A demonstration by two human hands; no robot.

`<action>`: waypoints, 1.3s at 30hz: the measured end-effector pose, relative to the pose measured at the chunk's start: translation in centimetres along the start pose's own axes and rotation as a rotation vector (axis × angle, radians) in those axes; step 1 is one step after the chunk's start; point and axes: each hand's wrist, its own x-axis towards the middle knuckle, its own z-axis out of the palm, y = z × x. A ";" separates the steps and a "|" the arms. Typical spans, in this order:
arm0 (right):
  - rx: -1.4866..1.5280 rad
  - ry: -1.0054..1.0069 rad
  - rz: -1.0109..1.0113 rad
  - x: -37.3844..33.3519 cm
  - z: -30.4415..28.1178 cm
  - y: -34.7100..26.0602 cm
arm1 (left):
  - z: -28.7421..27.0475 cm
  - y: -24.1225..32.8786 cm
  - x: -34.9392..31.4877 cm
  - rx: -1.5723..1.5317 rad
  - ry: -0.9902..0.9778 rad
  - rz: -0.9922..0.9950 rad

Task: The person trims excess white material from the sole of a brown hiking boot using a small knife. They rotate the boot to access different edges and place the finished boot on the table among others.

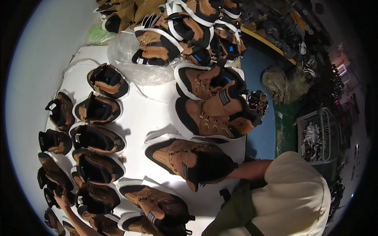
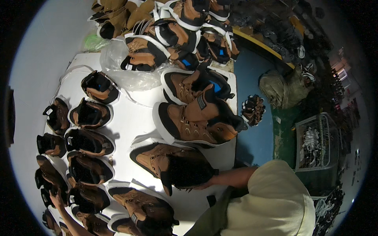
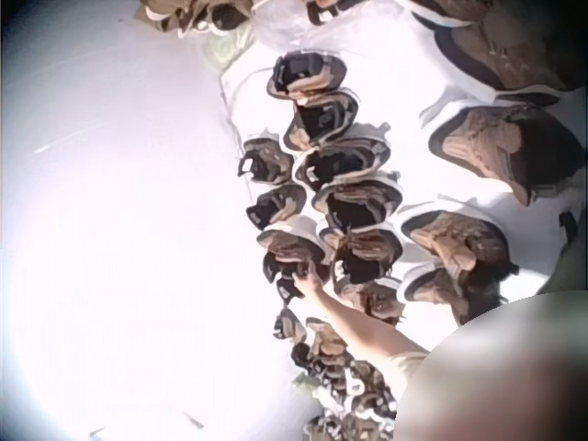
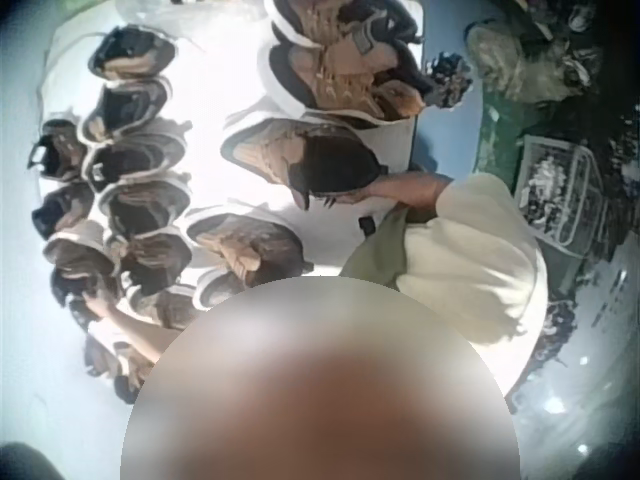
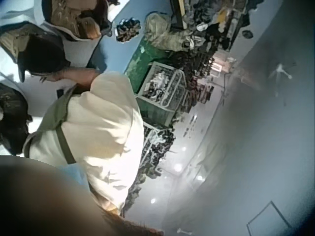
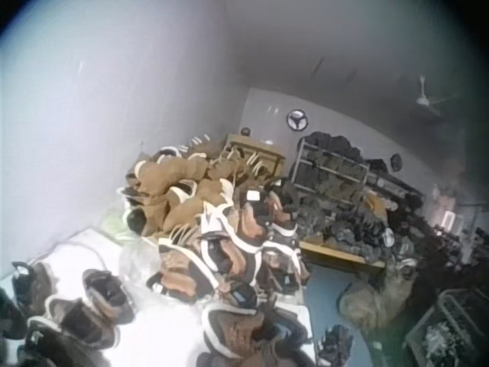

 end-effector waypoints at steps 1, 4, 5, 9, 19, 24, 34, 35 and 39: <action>-0.001 0.000 -0.003 0.1 -0.2 0.1 | -1.8 0.3 0.0 -0.118 -0.032 -0.001; -0.004 0.003 0.005 -0.1 -0.4 0.5 | -7.0 4.9 -1.5 -0.248 -0.022 0.063; -0.004 0.002 0.007 -0.2 -0.5 0.6 | -8.9 6.3 -2.5 -0.181 0.059 0.058; 0.000 -0.004 0.003 0.0 -0.8 1.6 | -16.5 12.6 -9.1 -0.364 0.248 -0.018; 0.060 -0.123 -0.036 1.3 -0.7 3.7 | -26.4 22.1 -45.8 -0.966 0.485 -0.133; 0.212 -0.255 -0.004 0.7 -2.6 4.0 | -24.5 28.3 -65.7 -1.052 0.371 -0.110; -0.007 -0.145 -0.331 -1.9 -7.0 5.0 | -7.7 50.0 -78.4 -0.463 0.268 -0.675; 0.012 -0.060 -0.389 -2.2 -7.0 4.7 | -5.2 49.2 -79.4 -0.372 0.231 -0.684; 0.345 -0.190 -0.355 -2.8 -10.8 1.4 | 2.2 49.4 -79.6 -0.164 0.197 -0.581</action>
